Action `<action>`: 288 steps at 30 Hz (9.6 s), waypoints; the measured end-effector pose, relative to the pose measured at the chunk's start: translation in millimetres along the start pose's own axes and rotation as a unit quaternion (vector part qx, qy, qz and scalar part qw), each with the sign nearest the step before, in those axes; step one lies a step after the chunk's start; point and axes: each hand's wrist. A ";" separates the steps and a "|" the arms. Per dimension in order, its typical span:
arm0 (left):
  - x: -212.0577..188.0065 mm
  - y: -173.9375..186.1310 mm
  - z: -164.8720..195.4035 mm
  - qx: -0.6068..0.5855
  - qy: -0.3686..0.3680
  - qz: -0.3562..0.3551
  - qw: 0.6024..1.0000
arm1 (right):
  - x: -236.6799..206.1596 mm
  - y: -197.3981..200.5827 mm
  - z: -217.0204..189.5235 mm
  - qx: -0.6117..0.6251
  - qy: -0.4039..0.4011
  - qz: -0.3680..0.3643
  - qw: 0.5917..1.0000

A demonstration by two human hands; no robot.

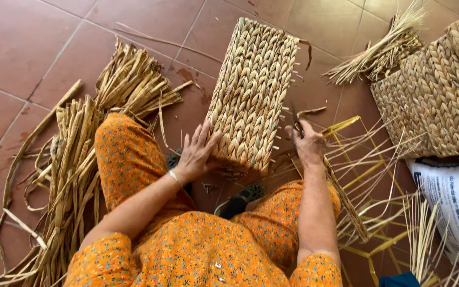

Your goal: The person sits on the floor weaving a water hyacinth basket, tucking and tightening woven strands around the rim by hand, trimming excess ends with scissors, and pressing the woven sides to shape the basket.

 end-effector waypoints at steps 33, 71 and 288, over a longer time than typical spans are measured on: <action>149.7 110.8 -130.6 -0.384 0.075 -0.029 0.920 | -216.0 4.7 226.7 -0.049 -0.335 0.072 0.938; -50.6 84.9 -17.6 -0.571 0.195 0.089 0.793 | -57.4 80.0 -55.3 0.390 -0.082 0.008 0.917; -16.0 114.0 3.2 -0.424 -0.013 0.127 0.897 | 55.5 61.6 -216.4 0.159 0.226 0.088 0.957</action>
Point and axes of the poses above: each hand's wrist, its own x-axis towards the middle knuckle, its own y-axis out of the back of the hand, z = x × y
